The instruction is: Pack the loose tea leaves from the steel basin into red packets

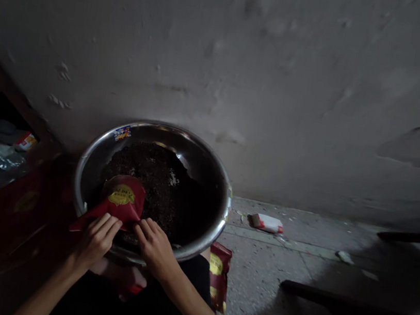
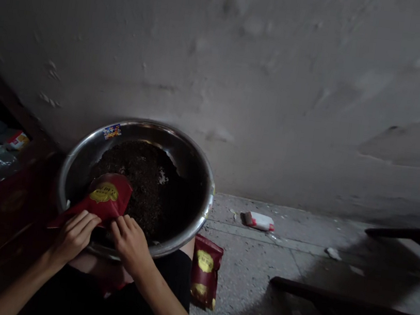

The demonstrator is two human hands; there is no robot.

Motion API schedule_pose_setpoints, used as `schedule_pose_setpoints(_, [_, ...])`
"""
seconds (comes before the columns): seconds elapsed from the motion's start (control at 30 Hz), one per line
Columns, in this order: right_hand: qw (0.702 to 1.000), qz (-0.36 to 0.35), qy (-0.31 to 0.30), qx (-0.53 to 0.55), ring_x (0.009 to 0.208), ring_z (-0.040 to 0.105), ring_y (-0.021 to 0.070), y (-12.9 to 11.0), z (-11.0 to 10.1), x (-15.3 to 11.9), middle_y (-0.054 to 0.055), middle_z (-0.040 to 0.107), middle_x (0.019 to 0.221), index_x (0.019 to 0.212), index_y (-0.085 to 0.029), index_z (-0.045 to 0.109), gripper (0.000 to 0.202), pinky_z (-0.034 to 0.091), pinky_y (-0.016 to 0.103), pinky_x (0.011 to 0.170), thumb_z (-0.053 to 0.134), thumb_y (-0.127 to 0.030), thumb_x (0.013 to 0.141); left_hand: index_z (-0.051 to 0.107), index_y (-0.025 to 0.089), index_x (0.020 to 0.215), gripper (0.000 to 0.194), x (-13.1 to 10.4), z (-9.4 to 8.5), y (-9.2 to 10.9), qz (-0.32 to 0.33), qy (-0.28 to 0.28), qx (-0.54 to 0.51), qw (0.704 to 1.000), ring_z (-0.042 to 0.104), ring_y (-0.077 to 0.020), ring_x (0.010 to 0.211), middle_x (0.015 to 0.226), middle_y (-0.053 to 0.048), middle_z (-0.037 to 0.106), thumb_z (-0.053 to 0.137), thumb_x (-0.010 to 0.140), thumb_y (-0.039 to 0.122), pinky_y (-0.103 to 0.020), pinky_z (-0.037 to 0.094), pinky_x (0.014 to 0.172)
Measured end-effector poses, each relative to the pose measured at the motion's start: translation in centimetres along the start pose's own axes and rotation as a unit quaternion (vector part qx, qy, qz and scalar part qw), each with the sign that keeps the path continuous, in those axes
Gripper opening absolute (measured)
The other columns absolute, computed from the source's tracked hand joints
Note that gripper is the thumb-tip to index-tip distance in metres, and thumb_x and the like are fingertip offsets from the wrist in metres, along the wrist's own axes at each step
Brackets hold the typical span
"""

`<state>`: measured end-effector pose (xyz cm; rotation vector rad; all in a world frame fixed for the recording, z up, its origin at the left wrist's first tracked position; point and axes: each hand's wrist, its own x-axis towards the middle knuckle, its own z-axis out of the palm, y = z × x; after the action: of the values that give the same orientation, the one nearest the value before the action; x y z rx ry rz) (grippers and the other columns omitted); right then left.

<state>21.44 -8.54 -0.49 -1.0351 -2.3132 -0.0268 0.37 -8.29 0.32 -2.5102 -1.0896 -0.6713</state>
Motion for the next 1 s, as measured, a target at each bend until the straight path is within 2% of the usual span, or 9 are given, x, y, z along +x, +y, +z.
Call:
schedule_pose_setpoints(0.1, [0.999, -0.005, -0.025, 0.027, 0.078, 0.049, 0.0182, 0.8, -0.4, 0.0, 0.004, 0.06, 0.085, 0.09, -0.017, 0.06, 0.009, 0.044, 0.031, 0.074, 0.055, -0.011, 0.095, 0.067, 0.013, 0.112, 0.032, -0.3, -0.5, -0.1, 0.021, -0.029, -0.005, 0.999, 0.066, -0.0215, 0.092, 0.097, -0.01, 0.071, 0.044, 0.093, 0.003, -0.035, 0.053, 0.085])
schedule_pose_setpoints(0.2, [0.999, 0.016, -0.032, 0.029, 0.075, 0.047, 0.0175, 1.2, -0.6, -0.4, 0.003, 0.058, 0.08, 0.084, -0.019, 0.058, 0.016, 0.041, 0.03, 0.069, 0.052, -0.009, 0.095, 0.066, 0.012, 0.118, 0.034, -1.2, -1.8, -0.8, 0.024, -0.049, -0.008, 0.998, 0.066, -0.0219, 0.098, 0.106, -0.012, 0.071, 0.044, 0.093, 0.003, -0.036, 0.054, 0.088])
schedule_pose_setpoints(0.37, [0.999, 0.029, -0.016, -0.008, 0.075, 0.048, 0.0186, 1.0, -0.5, -1.1, 0.004, 0.059, 0.08, 0.084, -0.018, 0.058, 0.011, 0.04, 0.032, 0.07, 0.056, -0.01, 0.092, 0.067, 0.015, 0.118, 0.049, -2.9, -3.9, -2.9, 0.016, -0.042, 0.003, 0.999, 0.065, -0.0207, 0.11, 0.114, -0.009, 0.071, 0.035, 0.088, -0.005, -0.034, 0.054, 0.095])
schedule_pose_setpoints(0.43, [1.0, 0.019, -0.019, -0.014, 0.077, 0.049, 0.019, 0.6, -0.4, -0.9, 0.004, 0.059, 0.082, 0.085, -0.018, 0.057, 0.008, 0.04, 0.033, 0.071, 0.059, -0.014, 0.092, 0.067, 0.016, 0.117, 0.048, -3.1, -4.1, -3.2, 0.003, -0.035, -0.009, 0.999, 0.066, -0.0189, 0.104, 0.11, -0.008, 0.072, 0.037, 0.087, -0.005, -0.033, 0.055, 0.094])
schedule_pose_setpoints(0.53, [0.999, -0.023, -0.031, -0.01, 0.078, 0.049, 0.0186, 0.0, -0.2, 0.2, 0.004, 0.059, 0.086, 0.088, -0.018, 0.057, 0.009, 0.04, 0.033, 0.071, 0.058, -0.023, 0.096, 0.069, 0.018, 0.112, 0.044, -3.0, -3.4, -2.7, -0.007, -0.016, -0.026, 1.0, 0.068, -0.0161, 0.091, 0.097, -0.006, 0.072, 0.039, 0.088, -0.003, -0.03, 0.057, 0.088])
schedule_pose_setpoints(0.7, [0.993, -0.117, -0.031, -0.013, 0.075, 0.049, 0.0178, -0.6, 0.3, 1.5, 0.004, 0.058, 0.084, 0.094, -0.015, 0.057, 0.008, 0.038, 0.032, 0.066, 0.053, -0.019, 0.099, 0.067, 0.02, 0.12, 0.044, -2.5, -2.3, -1.5, -0.004, 0.02, -0.014, 1.0, 0.069, -0.0165, 0.09, 0.094, -0.006, 0.072, 0.043, 0.089, -0.001, -0.028, 0.058, 0.085])
schedule_pose_setpoints(0.8, [0.993, -0.117, -0.034, -0.002, 0.074, 0.048, 0.0174, -0.3, 0.4, 1.3, 0.004, 0.058, 0.082, 0.091, -0.016, 0.058, 0.014, 0.036, 0.032, 0.064, 0.05, -0.021, 0.101, 0.065, 0.02, 0.122, 0.043, -2.3, -3.2, -1.5, -0.009, -0.003, -0.034, 0.999, 0.069, -0.0158, 0.09, 0.094, -0.005, 0.071, 0.044, 0.091, -0.001, -0.027, 0.057, 0.086])
schedule_pose_setpoints(0.9, [0.995, -0.104, -0.009, -0.005, 0.075, 0.048, 0.0176, -0.1, 0.8, 1.0, 0.004, 0.059, 0.083, 0.088, -0.017, 0.057, 0.016, 0.036, 0.032, 0.064, 0.049, -0.02, 0.101, 0.065, 0.02, 0.124, 0.044, -2.3, -4.6, -2.2, -0.006, -0.03, -0.039, 0.999, 0.069, -0.0167, 0.097, 0.104, -0.006, 0.072, 0.041, 0.093, 0.0, -0.03, 0.056, 0.091])
schedule_pose_setpoints(1.0, [0.995, -0.098, 0.012, -0.019, 0.075, 0.05, 0.0178, 0.1, 1.2, 1.1, 0.004, 0.06, 0.083, 0.09, -0.016, 0.058, 0.011, 0.038, 0.033, 0.065, 0.052, -0.02, 0.099, 0.064, 0.019, 0.122, 0.045, -2.7, -5.0, -2.7, -0.017, -0.019, -0.033, 0.999, 0.068, -0.0165, 0.096, 0.103, -0.006, 0.072, 0.04, 0.092, -0.002, -0.03, 0.055, 0.089])
